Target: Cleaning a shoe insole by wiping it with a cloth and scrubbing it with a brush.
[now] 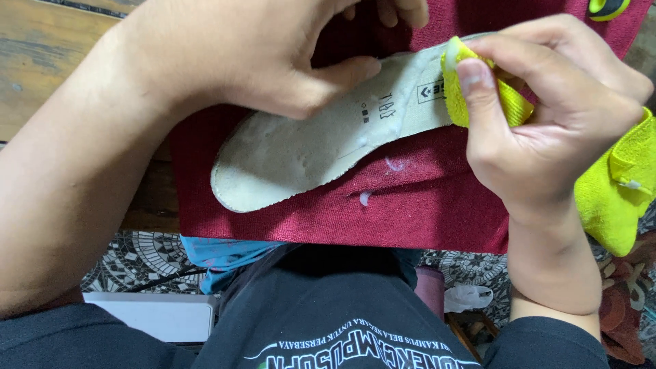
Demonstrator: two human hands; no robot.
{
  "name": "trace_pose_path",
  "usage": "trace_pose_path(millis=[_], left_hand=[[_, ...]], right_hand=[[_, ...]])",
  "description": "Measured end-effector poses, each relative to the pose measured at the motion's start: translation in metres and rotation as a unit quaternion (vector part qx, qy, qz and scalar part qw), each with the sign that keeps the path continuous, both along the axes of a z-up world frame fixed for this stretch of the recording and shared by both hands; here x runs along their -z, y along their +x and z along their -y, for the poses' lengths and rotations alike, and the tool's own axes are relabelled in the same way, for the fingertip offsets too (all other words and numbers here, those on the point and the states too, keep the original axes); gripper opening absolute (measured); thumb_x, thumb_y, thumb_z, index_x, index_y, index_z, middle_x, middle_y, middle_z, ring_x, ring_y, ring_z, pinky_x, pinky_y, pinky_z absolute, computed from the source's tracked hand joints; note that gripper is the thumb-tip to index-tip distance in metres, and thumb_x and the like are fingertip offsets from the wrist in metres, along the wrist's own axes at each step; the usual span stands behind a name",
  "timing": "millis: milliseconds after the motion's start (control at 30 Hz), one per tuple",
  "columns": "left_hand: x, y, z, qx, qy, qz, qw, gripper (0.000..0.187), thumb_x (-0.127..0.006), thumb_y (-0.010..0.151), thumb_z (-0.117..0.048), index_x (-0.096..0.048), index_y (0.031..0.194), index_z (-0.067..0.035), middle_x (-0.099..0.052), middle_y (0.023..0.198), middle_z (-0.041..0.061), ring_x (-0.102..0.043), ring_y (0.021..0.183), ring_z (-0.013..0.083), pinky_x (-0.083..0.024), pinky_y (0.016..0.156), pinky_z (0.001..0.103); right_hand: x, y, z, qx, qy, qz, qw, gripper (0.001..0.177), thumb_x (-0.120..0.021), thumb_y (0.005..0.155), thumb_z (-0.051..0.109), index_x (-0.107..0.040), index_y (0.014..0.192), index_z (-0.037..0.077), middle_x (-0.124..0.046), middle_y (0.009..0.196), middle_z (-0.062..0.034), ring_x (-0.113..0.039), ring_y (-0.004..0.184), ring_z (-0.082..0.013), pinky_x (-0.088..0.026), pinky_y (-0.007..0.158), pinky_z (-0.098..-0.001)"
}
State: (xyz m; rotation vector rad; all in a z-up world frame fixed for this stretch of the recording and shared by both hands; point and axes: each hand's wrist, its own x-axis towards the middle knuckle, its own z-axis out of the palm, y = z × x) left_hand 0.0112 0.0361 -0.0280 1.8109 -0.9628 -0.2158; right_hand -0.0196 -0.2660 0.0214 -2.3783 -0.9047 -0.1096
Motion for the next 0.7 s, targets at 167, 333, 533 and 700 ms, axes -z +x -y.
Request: trace_pose_path(millis=[167, 333, 533, 700], left_hand=[[0.010, 0.002, -0.001, 0.000, -0.029, 0.050, 0.998, 0.017, -0.074, 0.108, 0.001, -0.072, 0.124, 0.005, -0.072, 0.132, 0.022, -0.069, 0.117, 0.0368, -0.053, 0.100, 0.043], [0.012, 0.000, 0.003, -0.017, -0.007, 0.026, 0.999, 0.015, -0.076, 0.105, -0.004, -0.074, 0.119, -0.002, -0.074, 0.134, 0.014, -0.068, 0.107, 0.0303, -0.051, 0.091, 0.040], [0.012, 0.000, 0.006, -0.023, 0.004, 0.007, 1.000, 0.017, -0.072, 0.099, -0.004, -0.075, 0.115, -0.004, -0.076, 0.123, 0.011, -0.069, 0.098, 0.0278, -0.052, 0.085, 0.038], [0.012, -0.003, 0.007, -0.034, -0.006, 0.014, 0.999, 0.018, -0.072, 0.097, -0.002, -0.074, 0.115, -0.001, -0.073, 0.140, 0.015, -0.071, 0.112, 0.0298, -0.054, 0.091, 0.037]], right_hand=[[0.002, 0.005, -0.008, -0.013, -0.021, 0.003, 1.000, 0.010, -0.085, 0.132, -0.019, -0.087, 0.123, -0.021, -0.080, 0.117, -0.0324, -0.074, 0.103, -0.0397, -0.055, 0.092, -0.0478], [0.007, 0.006, -0.012, -0.016, -0.032, 0.002, 0.999, 0.009, -0.083, 0.130, -0.021, -0.085, 0.121, -0.021, -0.079, 0.117, -0.0317, -0.073, 0.103, -0.0408, -0.055, 0.092, -0.0492], [0.007, 0.008, -0.014, -0.041, -0.054, 0.008, 0.998, 0.013, -0.079, 0.130, -0.019, -0.079, 0.117, -0.019, -0.075, 0.116, -0.0306, -0.069, 0.103, -0.0438, -0.053, 0.092, -0.0526], [0.007, 0.005, -0.017, -0.070, -0.039, 0.011, 0.997, 0.012, -0.073, 0.122, -0.030, -0.074, 0.114, -0.022, -0.073, 0.112, -0.0327, -0.068, 0.099, -0.0440, -0.053, 0.087, -0.0491]])
